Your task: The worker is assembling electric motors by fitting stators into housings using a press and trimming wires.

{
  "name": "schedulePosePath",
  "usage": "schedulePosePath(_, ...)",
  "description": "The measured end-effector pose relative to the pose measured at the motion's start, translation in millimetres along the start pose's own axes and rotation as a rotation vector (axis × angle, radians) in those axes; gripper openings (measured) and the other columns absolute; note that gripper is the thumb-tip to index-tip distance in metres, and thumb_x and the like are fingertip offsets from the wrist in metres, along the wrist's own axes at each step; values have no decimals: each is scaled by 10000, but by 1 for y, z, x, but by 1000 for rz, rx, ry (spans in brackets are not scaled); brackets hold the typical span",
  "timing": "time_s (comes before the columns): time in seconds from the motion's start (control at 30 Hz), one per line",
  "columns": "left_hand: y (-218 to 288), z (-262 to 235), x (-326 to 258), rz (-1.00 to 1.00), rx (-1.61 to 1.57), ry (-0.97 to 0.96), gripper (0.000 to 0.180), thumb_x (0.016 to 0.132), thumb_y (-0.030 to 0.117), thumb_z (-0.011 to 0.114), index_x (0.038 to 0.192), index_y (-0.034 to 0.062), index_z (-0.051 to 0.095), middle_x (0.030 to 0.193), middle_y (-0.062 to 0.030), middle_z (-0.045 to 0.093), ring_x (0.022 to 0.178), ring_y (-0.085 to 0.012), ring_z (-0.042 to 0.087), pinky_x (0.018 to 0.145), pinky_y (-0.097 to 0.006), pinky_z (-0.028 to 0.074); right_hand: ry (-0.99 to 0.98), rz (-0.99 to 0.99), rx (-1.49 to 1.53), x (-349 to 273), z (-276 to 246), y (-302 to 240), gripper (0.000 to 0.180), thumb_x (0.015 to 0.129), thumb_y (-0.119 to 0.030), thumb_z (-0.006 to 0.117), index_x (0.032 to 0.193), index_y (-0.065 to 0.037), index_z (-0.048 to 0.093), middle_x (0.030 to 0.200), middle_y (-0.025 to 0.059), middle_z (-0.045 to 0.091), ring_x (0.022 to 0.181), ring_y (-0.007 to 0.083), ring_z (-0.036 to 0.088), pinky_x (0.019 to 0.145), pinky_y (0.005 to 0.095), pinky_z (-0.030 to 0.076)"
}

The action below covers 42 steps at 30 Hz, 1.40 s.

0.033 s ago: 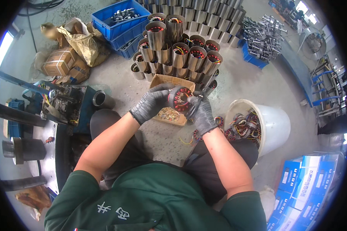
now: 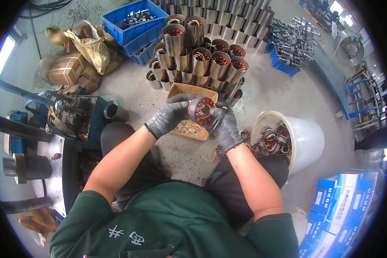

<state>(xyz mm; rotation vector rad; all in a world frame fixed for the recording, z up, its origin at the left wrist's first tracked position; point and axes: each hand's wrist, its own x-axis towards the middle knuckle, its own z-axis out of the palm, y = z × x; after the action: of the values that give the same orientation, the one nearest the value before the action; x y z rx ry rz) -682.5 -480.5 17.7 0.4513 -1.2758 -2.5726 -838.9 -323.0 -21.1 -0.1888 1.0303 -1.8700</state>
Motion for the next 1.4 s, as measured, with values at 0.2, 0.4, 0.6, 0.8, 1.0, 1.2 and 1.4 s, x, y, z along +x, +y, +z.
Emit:
schedulePosePath(0.2, -7, -6, -4, 197, 469, 65, 305, 885, 136, 763, 1139, 26, 636, 1084, -44, 676, 1028, -141, 630, 956, -332, 515, -21, 149, -147, -28, 27, -22, 323, 912, -228, 681, 1149, -9, 670, 929, 89, 738, 737, 200, 727, 597, 293, 588)
schedulePosePath(0.4, -20, -4, 2, 340, 611, 286, 247, 867, 134, 766, 1031, -14, 656, 914, -89, 701, 853, -146, 648, 822, -327, 539, -82, 245, -86, -39, 30, -14, 337, 948, -279, 667, 1178, -32, 663, 973, 106, 743, 789, 220, 732, 579, 290, 567)
schedulePosePath(0.6, -21, -5, 2, 371, 636, 363, 163, 853, 75, 724, 961, -33, 666, 891, -126, 694, 826, -182, 655, 791, -343, 541, -143, 282, -100, -34, 35, -7, 353, 1012, -306, 544, 1254, -55, 593, 1020, 171, 725, 807, 234, 718, 579, 301, 563)
schedulePosePath(0.8, -15, -1, 3, 426, 765, 351, 102, 894, 31, 674, 933, -21, 595, 845, -66, 636, 823, -125, 592, 769, -315, 519, -95, 327, 34, -27, 36, 1, 341, 985, -261, 526, 1236, -47, 613, 1041, 165, 703, 789, 222, 692, 587, 288, 553)
schedulePosePath(1.0, -21, -9, 5, 417, 689, 379, 98, 941, 33, 629, 996, -5, 558, 861, -39, 592, 814, -108, 556, 747, -300, 502, -38, 276, 210, -23, 49, -7, 314, 949, -268, 614, 1166, -42, 638, 982, 183, 692, 749, 220, 689, 564, 295, 556)
schedulePosePath(1.2, 13, -15, 3, 629, 513, 547, 95, 965, 25, 582, 1055, 22, 551, 929, -49, 600, 822, -136, 562, 755, -306, 504, 132, 251, 312, -2, 19, -26, 304, 956, -279, 587, 1165, -62, 625, 968, 149, 691, 776, 224, 699, 507, 261, 516)
schedulePosePath(1.4, 33, -8, 3, 560, 151, 693, 220, 972, 58, 578, 1191, 70, 566, 984, -40, 643, 804, -112, 608, 734, -269, 529, -17, 277, 132, -20, 27, -23, 256, 946, -248, 553, 1102, -77, 662, 938, 52, 695, 768, 170, 681, 546, 251, 497)
